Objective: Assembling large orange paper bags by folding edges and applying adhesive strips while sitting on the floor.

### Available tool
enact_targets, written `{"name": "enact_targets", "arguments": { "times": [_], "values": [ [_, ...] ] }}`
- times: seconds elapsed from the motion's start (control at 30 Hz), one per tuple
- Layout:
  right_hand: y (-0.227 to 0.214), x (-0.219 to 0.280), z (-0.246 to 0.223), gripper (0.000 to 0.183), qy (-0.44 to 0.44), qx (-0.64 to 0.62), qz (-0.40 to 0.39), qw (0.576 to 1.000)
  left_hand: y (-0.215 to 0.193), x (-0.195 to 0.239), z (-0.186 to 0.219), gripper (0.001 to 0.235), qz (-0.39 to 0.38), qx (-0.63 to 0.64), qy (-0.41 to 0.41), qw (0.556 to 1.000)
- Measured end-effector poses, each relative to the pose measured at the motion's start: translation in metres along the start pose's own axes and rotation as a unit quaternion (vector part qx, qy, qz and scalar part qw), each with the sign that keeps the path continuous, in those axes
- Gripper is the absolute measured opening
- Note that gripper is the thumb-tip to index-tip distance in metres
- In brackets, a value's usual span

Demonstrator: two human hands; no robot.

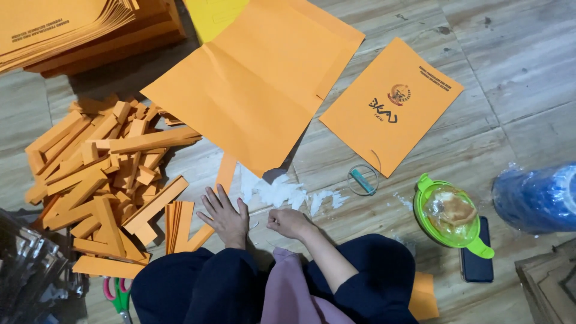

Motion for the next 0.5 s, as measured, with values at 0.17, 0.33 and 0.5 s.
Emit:
{"name": "enact_targets", "arguments": {
  "times": [0.17, 0.33, 0.5],
  "values": [
    [-0.0013, 0.0033, -0.0026, 0.027, -0.002, 0.008, 0.004, 1.000, -0.0001, 0.0011, 0.0006, 0.066, 0.000, -0.010, -0.003, 1.000],
    [-0.0019, 0.0023, -0.0020, 0.027, -0.007, 0.010, 0.013, 1.000, -0.0006, 0.0013, 0.0021, 0.065, 0.002, -0.019, -0.002, 1.000],
    [-0.0057, 0.0091, -0.0084, 0.027, -0.010, 0.003, 0.008, 1.000, 0.0008, 0.0013, 0.0011, 0.066, 0.005, -0.020, -0.004, 1.000]
  ]
}}
Point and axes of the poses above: each hand's wrist, its own x-axis away from the middle knuckle, its own y-axis out of the palm, z = x × y, the point moved 8 cm from there along -x, towards the middle knuckle, and after that the axes turned 10 degrees about -z, right-handed, at the moved point
